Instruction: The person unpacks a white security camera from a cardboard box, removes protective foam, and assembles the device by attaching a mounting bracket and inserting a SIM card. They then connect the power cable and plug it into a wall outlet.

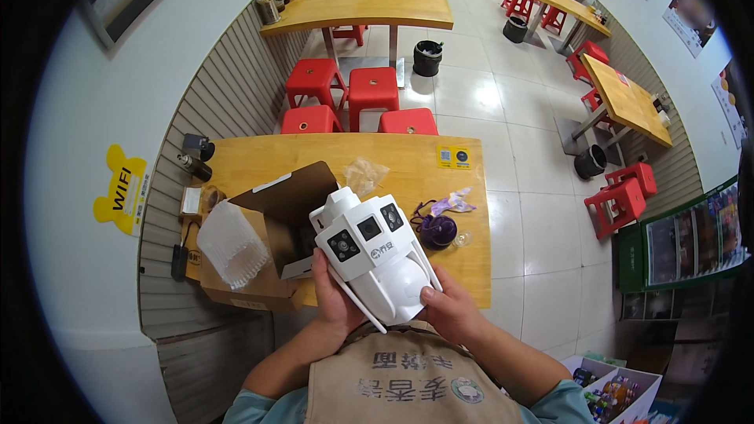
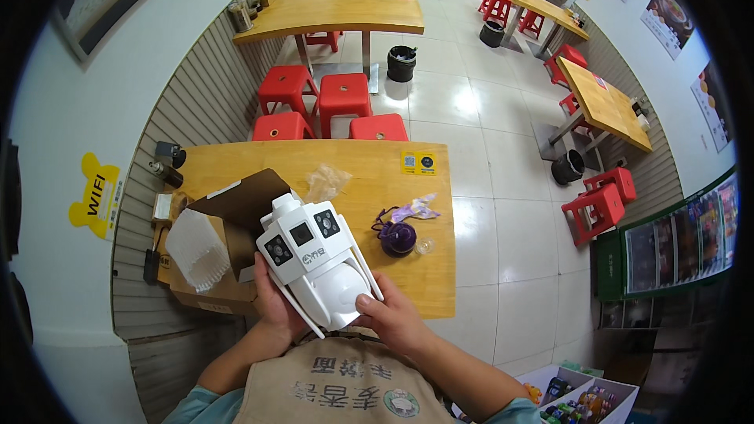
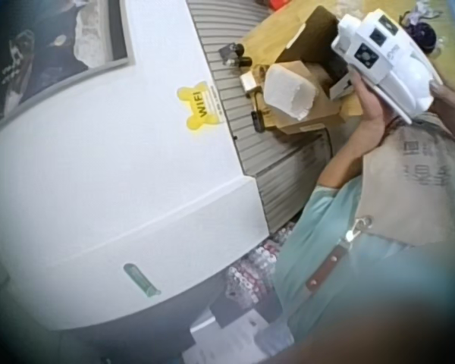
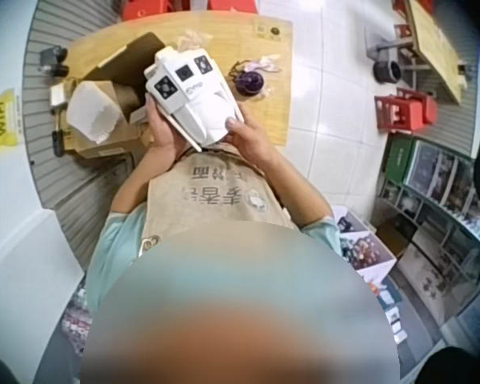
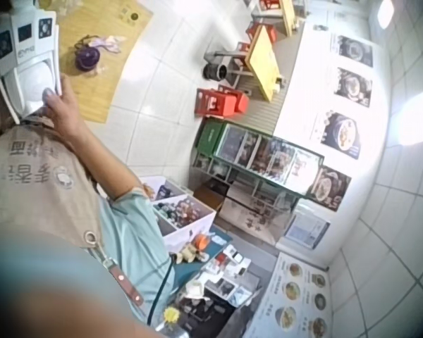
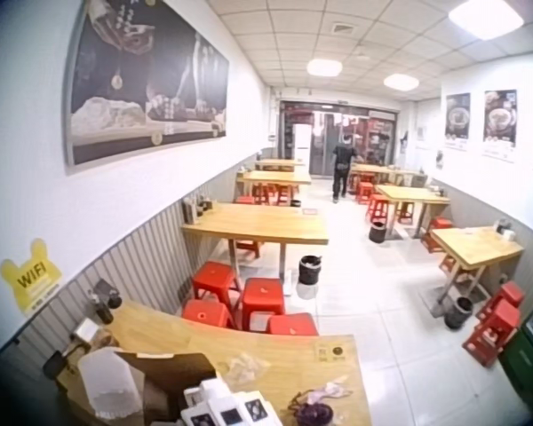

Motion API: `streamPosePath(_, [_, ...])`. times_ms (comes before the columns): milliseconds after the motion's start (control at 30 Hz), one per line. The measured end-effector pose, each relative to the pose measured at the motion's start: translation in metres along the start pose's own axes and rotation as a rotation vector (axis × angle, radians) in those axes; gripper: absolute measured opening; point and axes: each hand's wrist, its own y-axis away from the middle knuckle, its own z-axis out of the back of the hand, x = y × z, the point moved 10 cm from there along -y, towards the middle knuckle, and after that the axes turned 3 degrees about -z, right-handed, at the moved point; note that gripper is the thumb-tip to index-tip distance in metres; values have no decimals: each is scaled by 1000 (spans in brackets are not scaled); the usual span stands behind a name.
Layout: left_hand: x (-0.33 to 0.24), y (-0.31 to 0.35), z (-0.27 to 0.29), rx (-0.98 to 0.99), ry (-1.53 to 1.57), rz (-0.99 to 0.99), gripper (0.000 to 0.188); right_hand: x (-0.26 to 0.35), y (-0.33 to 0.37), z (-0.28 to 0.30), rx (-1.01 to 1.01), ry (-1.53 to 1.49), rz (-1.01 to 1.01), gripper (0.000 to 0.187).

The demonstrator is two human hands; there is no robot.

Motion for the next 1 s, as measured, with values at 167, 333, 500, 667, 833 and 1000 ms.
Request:
streamPosePath(167, [1, -1, 15, -5, -79, -50, 79, -4, -1, 1, -14, 80, -84, 66])
streamPosePath(333, [6, 0, 36, 106, -270, -124, 78, -8, -4, 16, -68, 354, -201, 71])
streamPosePath(500, [10, -2, 26, 4, -84, -48, 77, -17, -5, 18, 10, 159, -150, 64])
streamPosePath(667, [11, -3, 23, 34, -80, -48, 75, -22, -3, 1, 79, -116, -162, 57])
streamPosePath(833, [11, -4, 26, 84, -162, -64, 78, -30, -8, 13, 55, -14, -271, 56])
streamPosePath(1000, [8, -3, 9, 83, -142, 10, 77, -16, -2, -3, 17, 52, -236, 59])
